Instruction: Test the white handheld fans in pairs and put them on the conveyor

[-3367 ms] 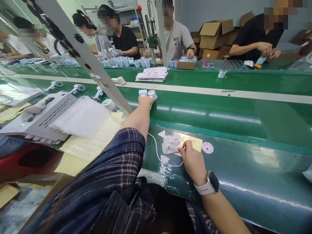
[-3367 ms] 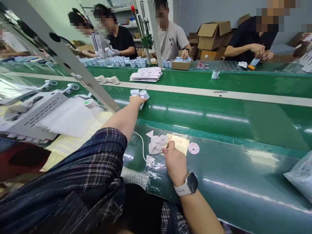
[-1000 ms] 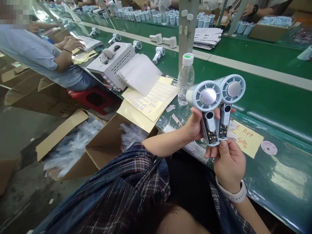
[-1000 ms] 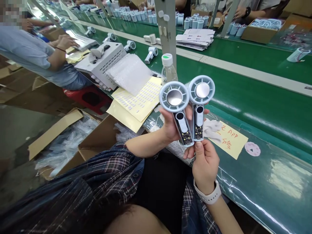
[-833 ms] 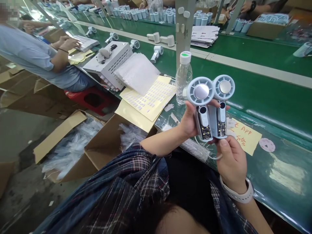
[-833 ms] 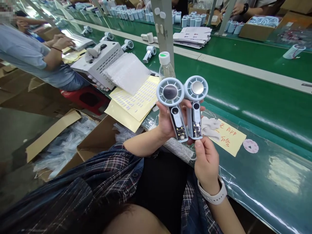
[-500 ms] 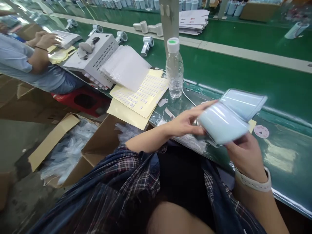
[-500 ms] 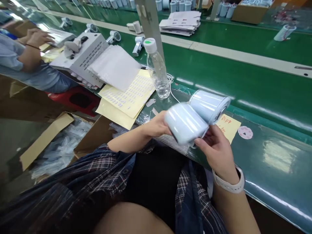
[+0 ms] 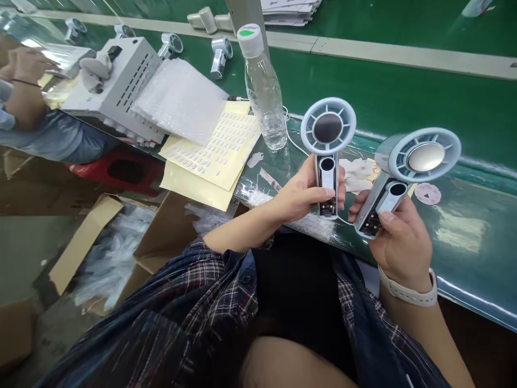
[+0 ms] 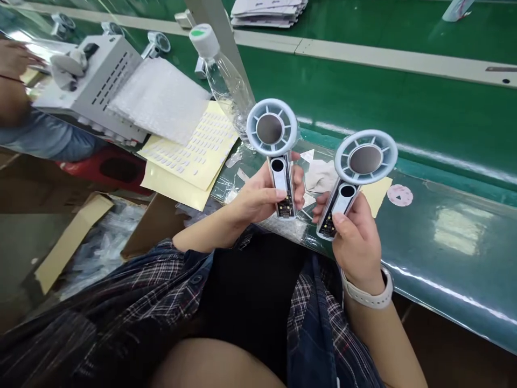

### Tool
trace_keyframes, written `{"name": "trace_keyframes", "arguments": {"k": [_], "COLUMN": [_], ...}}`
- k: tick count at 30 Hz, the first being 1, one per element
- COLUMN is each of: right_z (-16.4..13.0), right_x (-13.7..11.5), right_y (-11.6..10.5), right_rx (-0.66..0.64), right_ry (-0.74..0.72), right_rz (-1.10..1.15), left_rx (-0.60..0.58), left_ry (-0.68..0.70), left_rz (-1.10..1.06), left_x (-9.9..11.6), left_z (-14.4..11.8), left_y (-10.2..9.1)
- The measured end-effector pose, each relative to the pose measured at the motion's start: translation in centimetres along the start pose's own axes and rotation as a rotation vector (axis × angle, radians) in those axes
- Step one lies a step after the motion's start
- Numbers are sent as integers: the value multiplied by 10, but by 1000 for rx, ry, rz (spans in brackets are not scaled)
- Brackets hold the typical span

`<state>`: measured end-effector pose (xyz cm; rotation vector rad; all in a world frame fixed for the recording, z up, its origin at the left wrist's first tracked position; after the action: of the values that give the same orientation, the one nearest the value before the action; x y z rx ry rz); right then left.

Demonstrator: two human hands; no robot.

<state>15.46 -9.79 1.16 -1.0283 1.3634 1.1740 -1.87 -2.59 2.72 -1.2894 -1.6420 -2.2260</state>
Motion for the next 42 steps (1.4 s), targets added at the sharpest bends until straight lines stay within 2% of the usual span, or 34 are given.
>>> {"name": "trace_keyframes", "arguments": {"k": [3, 8, 16, 21, 24, 29, 35, 42], "right_z": [0, 0, 1, 0, 0, 1, 1, 3], "right_x": [-1, -3, -7, -7, -4, 4, 9, 11], "right_y": [1, 5, 10, 11, 12, 12, 9, 7], "right_rx": [-14, -28, -39, -56, -70, -8, -33, -4], "right_ry": [1, 39, 53, 13, 8, 31, 24, 25], "right_rz": [11, 47, 48, 25, 19, 20, -28, -63], "left_rx": [-13, -115, -114, -159, -136, 10, -113, -99], "left_ry": [8, -31, -18, -31, 0, 51, -21, -12], "left_rz": [43, 111, 150, 153, 130, 103, 232, 243], "left_x": [-1, 4, 6, 9, 5, -5, -3, -2], "left_z": [-1, -9, -10, -12, -7, 2, 5, 6], "left_y": [-3, -3, -5, -3, -8, -21, -23, -25]}}
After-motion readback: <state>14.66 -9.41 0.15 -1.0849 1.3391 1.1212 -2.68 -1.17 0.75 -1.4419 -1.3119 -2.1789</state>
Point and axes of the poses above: each hand's wrist, its own z-axis towards the middle knuckle, its own y-axis out of the palm, x = y × z, the point moved 3 cm from there along z, towards the middle knuckle, and after that the axes turned 15 degrees about -z, right-handed, at the moved point
